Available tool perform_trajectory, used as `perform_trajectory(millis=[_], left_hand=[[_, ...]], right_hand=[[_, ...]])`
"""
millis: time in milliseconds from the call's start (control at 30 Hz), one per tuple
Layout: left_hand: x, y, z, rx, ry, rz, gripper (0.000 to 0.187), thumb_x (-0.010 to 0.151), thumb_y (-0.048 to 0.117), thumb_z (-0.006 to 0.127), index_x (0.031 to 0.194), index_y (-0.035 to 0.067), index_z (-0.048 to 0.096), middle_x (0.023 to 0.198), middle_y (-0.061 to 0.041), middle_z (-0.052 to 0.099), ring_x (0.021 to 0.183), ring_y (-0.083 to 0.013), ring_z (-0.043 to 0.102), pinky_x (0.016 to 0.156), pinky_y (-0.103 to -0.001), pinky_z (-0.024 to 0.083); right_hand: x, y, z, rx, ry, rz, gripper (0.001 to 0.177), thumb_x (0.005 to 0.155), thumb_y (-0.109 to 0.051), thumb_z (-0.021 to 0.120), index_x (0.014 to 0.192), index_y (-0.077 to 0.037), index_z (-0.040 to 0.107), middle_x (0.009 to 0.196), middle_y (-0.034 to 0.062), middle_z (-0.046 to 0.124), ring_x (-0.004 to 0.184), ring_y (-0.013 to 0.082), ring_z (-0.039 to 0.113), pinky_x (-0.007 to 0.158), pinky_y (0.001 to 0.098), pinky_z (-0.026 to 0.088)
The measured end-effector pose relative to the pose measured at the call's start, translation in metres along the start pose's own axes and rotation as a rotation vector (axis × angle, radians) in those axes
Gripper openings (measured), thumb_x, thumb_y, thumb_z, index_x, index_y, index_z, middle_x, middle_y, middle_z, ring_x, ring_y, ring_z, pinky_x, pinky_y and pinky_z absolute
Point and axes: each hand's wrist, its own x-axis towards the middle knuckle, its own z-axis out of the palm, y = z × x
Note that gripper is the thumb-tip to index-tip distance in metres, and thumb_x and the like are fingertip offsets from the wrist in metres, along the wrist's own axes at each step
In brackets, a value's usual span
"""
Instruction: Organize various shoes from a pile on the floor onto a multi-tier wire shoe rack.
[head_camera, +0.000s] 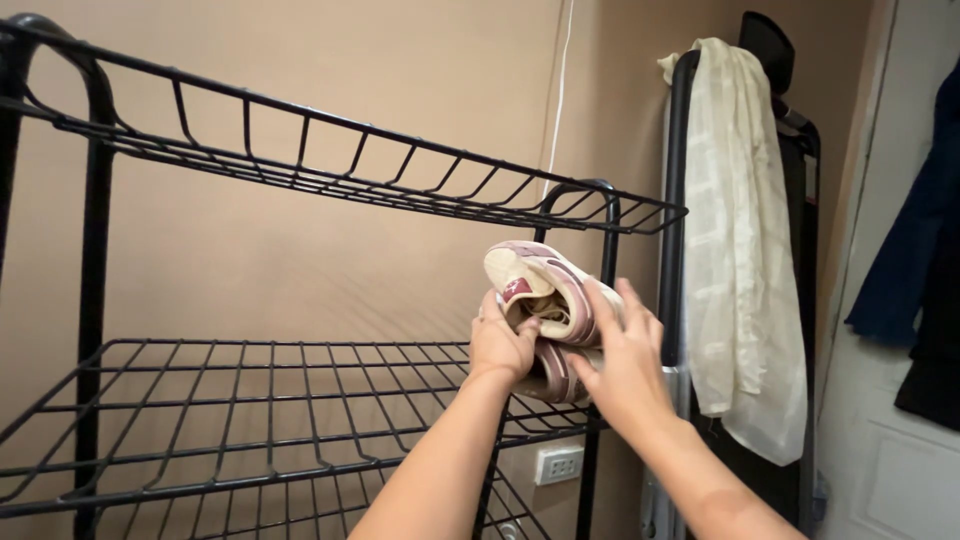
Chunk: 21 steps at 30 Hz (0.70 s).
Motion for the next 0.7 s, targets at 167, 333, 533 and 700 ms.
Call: perform_trajectory(millis=[167, 333, 533, 700], left_hand=[[-0.020, 0.030, -0.043, -0.125, 0.000, -0.177, 0.061, 0.076, 0.038, 0.080, 0.126, 0.008, 0.062, 0.116, -0.018, 0.073, 0.111, -0.0332, 0.069, 0.097, -0.040, 0.053], [-0.021, 0.034, -0.048, -0.196, -0.168, -0.434, 0.049, 0.070, 0.037, 0.085, 0.103, 0.004, 0.073, 0.104, -0.016, 0.077, 0.097, -0.0290, 0.076, 0.086, -0.039, 0.060], [-0.004, -0.004, -0.019, -0.058, -0.189, -0.114, 0.054, 0.072, 0.040, 0.086, 0.109, 0.002, 0.075, 0.106, -0.016, 0.078, 0.100, -0.0242, 0.074, 0.089, -0.033, 0.056], [-0.024, 0.020, -0.033, -0.367, -0.320, -0.306, 0.074, 0.078, 0.027, 0.081, 0.141, 0.020, 0.042, 0.120, -0.010, 0.071, 0.102, -0.0270, 0.071, 0.078, -0.046, 0.063]], right_hand=[[0.001, 0.047, 0.031, 0.189, -0.044, 0.335, 0.097, 0.070, -0.010, 0.083, 0.154, -0.017, 0.036, 0.158, 0.0214, 0.032, 0.135, 0.0380, 0.043, 0.110, 0.0433, 0.041], [0.000, 0.033, 0.021, 0.566, -0.168, 1.011, 0.091, 0.089, -0.015, 0.072, 0.168, -0.016, 0.027, 0.141, 0.0300, 0.064, 0.116, 0.0473, 0.066, 0.091, 0.0531, 0.054], [-0.013, 0.060, 0.038, 0.494, -0.128, 0.556, 0.090, 0.081, -0.009, 0.066, 0.161, -0.016, 0.025, 0.147, 0.0123, 0.059, 0.108, 0.0265, 0.075, 0.091, 0.0363, 0.057], [-0.014, 0.057, 0.018, 0.390, -0.278, 0.579, 0.096, 0.085, -0.010, 0.070, 0.165, -0.029, 0.020, 0.141, 0.0145, 0.066, 0.131, 0.0261, 0.061, 0.109, 0.0391, 0.045]])
